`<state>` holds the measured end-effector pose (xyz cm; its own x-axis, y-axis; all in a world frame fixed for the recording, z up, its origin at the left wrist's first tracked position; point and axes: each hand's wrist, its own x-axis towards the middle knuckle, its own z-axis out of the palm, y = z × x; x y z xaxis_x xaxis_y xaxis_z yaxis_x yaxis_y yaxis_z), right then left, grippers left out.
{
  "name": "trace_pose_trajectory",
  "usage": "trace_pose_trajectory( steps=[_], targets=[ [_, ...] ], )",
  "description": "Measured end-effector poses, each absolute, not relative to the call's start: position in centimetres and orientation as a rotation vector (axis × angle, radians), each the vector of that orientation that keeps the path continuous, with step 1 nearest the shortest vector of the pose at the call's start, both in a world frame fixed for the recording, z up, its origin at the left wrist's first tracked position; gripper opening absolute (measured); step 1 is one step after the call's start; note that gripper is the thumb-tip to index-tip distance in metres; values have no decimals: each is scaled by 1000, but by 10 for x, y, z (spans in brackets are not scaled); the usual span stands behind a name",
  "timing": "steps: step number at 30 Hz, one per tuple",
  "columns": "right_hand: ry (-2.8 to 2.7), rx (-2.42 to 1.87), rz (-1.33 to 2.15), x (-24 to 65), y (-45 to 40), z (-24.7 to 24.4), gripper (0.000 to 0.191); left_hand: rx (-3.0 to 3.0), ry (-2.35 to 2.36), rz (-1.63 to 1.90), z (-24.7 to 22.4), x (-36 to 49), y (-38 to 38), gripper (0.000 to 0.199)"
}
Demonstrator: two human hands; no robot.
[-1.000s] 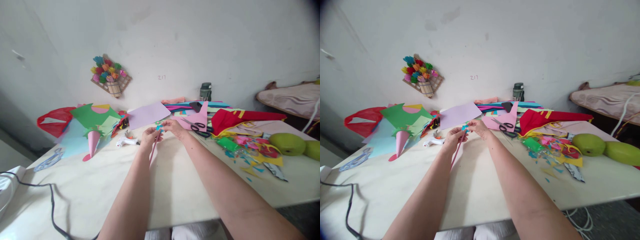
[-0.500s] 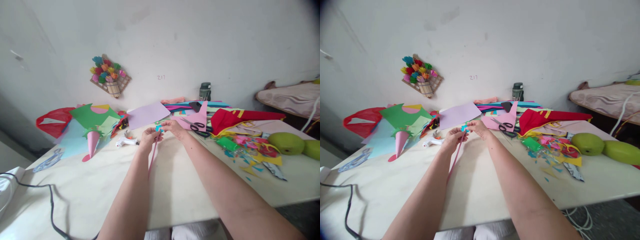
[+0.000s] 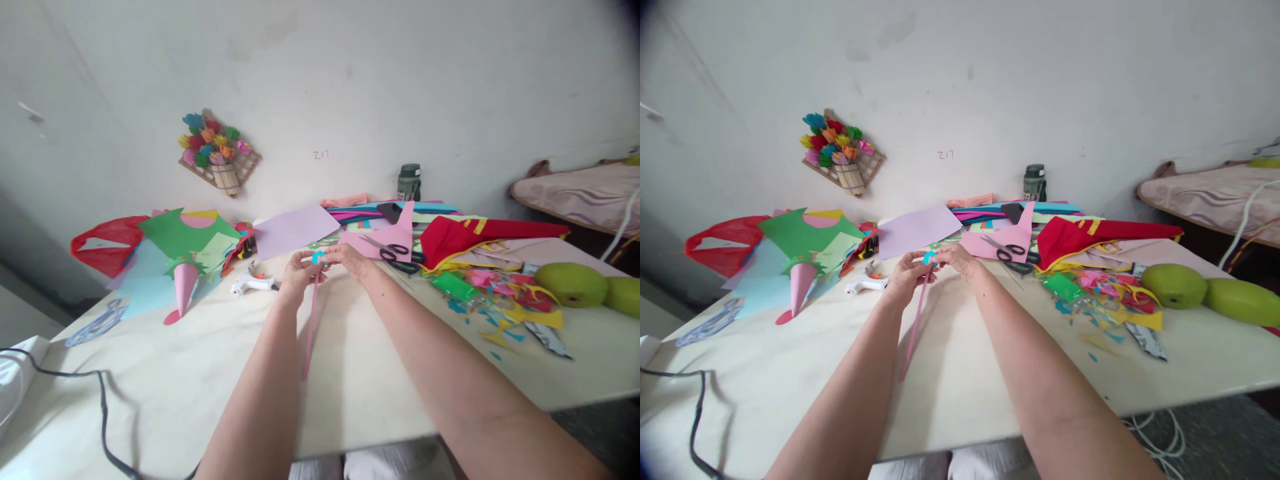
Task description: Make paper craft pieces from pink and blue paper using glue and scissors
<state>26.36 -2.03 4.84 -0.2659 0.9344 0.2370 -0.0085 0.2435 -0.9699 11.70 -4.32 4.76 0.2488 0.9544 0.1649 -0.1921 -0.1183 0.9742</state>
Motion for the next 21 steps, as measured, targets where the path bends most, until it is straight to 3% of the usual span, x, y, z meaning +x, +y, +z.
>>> trace_pose_trajectory(
  steps=[8,21],
  targets=[
    [-1453,-936,1125,264,-18,47,12,1255,1013,1038,49,117,-43,34],
    [-1527,-922,1119,265,-19,49,15,1305,986,1055,46,116,-43,35]
  ],
)
